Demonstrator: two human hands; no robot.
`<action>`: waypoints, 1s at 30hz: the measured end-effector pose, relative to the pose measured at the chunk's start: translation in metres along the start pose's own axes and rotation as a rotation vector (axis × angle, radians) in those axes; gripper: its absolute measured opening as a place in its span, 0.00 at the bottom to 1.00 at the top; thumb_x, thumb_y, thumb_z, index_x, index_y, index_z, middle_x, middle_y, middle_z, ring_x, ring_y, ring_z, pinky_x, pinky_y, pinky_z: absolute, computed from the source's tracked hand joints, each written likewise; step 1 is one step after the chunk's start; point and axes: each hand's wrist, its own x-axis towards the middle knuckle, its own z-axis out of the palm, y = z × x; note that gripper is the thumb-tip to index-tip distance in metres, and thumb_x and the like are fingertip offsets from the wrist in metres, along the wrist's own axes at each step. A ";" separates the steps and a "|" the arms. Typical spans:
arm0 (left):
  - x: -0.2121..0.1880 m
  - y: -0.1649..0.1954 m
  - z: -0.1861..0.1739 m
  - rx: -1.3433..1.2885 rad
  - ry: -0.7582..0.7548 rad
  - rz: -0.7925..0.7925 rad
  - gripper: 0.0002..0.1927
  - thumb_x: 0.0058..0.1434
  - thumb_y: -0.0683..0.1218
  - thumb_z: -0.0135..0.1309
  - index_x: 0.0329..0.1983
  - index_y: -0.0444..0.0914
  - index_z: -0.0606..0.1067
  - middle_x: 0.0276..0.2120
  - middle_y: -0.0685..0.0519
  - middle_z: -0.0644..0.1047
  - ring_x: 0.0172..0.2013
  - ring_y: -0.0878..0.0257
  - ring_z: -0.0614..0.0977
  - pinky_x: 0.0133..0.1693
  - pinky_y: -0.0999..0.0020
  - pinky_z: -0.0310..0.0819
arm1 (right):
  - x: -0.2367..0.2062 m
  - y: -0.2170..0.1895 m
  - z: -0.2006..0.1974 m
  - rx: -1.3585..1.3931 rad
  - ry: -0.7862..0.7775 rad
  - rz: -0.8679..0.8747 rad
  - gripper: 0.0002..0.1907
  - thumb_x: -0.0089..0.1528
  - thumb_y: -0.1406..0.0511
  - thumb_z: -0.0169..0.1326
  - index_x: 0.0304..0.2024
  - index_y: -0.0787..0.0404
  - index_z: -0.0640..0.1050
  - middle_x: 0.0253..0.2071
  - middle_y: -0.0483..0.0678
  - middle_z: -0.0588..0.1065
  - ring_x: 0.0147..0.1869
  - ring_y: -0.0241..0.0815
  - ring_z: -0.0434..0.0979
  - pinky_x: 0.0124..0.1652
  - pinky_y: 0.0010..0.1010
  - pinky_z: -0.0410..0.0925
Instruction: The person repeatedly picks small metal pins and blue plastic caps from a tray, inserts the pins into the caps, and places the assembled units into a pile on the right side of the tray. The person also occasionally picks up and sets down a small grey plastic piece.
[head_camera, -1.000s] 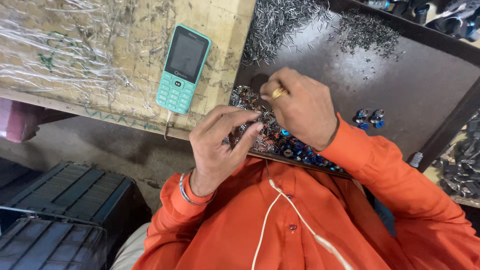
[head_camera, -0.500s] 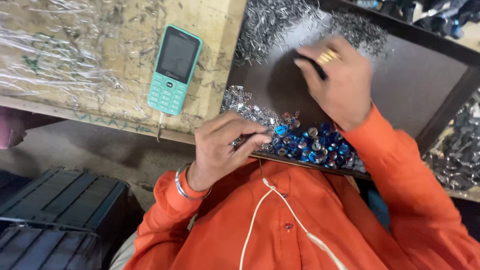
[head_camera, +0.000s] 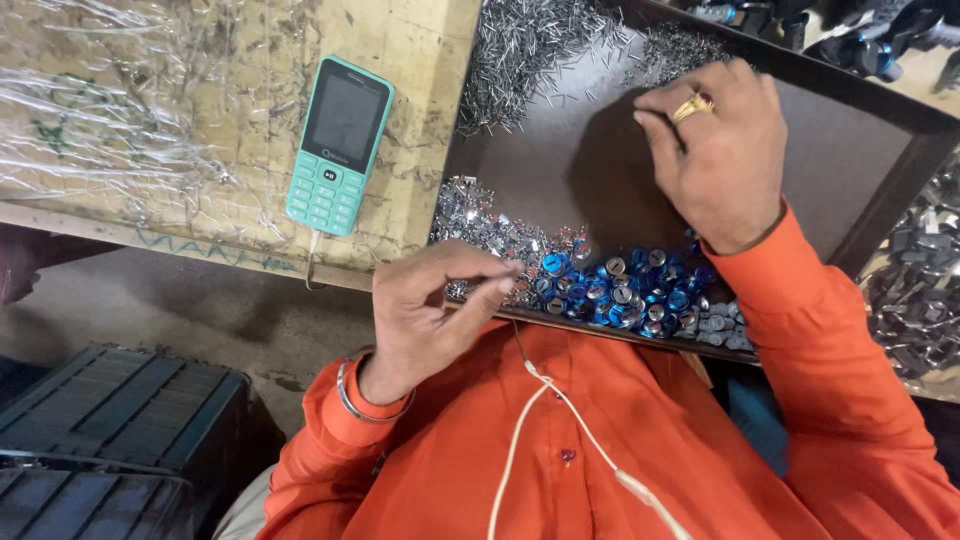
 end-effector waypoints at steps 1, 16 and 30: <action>0.000 0.000 0.002 0.019 -0.005 0.013 0.06 0.65 0.35 0.62 0.44 0.36 0.81 0.39 0.50 0.84 0.38 0.66 0.85 0.40 0.74 0.79 | -0.002 0.001 0.002 0.004 0.005 0.019 0.06 0.66 0.72 0.66 0.43 0.61 0.82 0.44 0.48 0.75 0.49 0.49 0.75 0.49 0.38 0.66; 0.000 -0.005 0.019 -0.234 -0.132 -0.246 0.06 0.70 0.38 0.57 0.47 0.31 0.79 0.40 0.49 0.83 0.40 0.66 0.85 0.43 0.73 0.82 | 0.027 -0.044 -0.029 0.319 -0.092 0.297 0.02 0.67 0.72 0.61 0.38 0.61 0.80 0.37 0.45 0.78 0.41 0.40 0.80 0.43 0.31 0.70; 0.001 -0.020 0.031 -0.494 -0.269 -0.411 0.07 0.73 0.39 0.54 0.43 0.28 0.77 0.36 0.48 0.82 0.36 0.66 0.84 0.40 0.70 0.85 | -0.067 -0.105 -0.004 1.000 0.101 0.333 0.05 0.67 0.75 0.58 0.44 0.64 0.78 0.44 0.50 0.76 0.42 0.38 0.78 0.41 0.25 0.73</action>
